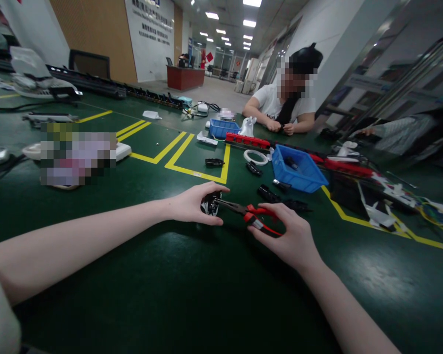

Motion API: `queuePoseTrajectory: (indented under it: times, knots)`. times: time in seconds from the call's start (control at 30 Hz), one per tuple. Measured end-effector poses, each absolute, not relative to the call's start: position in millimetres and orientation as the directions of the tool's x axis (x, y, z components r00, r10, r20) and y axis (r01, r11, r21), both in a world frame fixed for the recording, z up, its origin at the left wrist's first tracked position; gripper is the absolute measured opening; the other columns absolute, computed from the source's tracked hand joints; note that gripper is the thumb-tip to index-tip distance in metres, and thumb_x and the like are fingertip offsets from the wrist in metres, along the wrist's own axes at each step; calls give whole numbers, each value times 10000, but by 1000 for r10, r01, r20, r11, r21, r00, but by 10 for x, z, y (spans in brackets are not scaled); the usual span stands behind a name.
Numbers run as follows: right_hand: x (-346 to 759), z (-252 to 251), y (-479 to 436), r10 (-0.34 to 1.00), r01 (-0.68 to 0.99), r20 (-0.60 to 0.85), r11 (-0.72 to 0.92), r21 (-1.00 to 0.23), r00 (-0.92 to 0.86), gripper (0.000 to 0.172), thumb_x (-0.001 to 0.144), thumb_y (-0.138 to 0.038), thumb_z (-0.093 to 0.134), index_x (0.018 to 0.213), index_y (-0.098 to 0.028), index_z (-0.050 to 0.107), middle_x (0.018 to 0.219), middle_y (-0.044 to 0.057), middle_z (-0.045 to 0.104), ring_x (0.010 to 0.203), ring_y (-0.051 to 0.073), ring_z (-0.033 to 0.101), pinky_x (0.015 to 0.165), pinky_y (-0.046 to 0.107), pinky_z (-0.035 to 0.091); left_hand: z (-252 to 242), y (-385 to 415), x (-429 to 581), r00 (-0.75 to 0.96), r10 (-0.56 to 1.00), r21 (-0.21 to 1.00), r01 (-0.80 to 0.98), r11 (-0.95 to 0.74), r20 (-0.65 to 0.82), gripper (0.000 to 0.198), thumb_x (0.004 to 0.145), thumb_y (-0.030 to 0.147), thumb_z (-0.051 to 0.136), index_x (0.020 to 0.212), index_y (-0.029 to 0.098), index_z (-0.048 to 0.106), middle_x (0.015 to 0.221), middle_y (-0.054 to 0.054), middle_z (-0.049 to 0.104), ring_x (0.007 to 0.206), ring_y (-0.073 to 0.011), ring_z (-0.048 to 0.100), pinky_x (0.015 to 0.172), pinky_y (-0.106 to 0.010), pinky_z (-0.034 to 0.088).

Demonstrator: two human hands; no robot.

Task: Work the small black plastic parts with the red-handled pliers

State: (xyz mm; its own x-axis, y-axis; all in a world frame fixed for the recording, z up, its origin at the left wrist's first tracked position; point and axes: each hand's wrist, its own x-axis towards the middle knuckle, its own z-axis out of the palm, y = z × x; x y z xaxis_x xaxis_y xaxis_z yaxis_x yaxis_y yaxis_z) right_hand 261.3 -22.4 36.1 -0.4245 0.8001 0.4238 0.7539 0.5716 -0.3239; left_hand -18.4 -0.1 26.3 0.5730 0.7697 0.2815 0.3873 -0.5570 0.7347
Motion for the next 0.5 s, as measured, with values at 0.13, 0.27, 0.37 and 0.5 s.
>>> queuePoseTrajectory:
  times: [0.13, 0.27, 0.37, 0.5]
  knots:
    - [2605, 389, -240, 807, 788, 413, 552, -271, -423, 431, 758, -525, 654, 1052, -211, 630, 979, 72, 704, 854, 252, 632, 740, 385, 483, 257, 2, -183, 571, 767, 735, 378, -563, 294, 750, 718, 402, 783, 1370, 191, 478, 1371, -122, 525, 1247, -290, 509, 1057, -431, 393]
    - [2590, 431, -257, 794, 806, 428, 552, -213, -431, 424, 767, -540, 618, 1018, -198, 624, 914, 74, 708, 769, 234, 621, 697, 370, 457, 248, 4, -184, 573, 764, 737, 371, -565, 297, 754, 715, 402, 786, 1374, 203, 476, 1373, -117, 525, 1260, -290, 502, 1074, -446, 377]
    - [2583, 448, -262, 759, 790, 439, 592, -159, -480, 390, 774, -505, 621, 1002, -188, 615, 920, 76, 712, 760, 225, 625, 708, 370, 453, 242, 8, -188, 580, 756, 724, 377, -578, 303, 756, 719, 397, 785, 1378, 202, 470, 1373, -121, 525, 1258, -285, 504, 1073, -453, 379]
    - [2583, 449, -260, 726, 771, 457, 624, -126, -513, 372, 784, -476, 627, 1004, -176, 611, 925, 71, 713, 749, 216, 627, 705, 368, 454, 243, 9, -188, 594, 746, 708, 384, -593, 302, 765, 723, 403, 783, 1386, 200, 459, 1368, -127, 528, 1246, -282, 513, 1062, -456, 390]
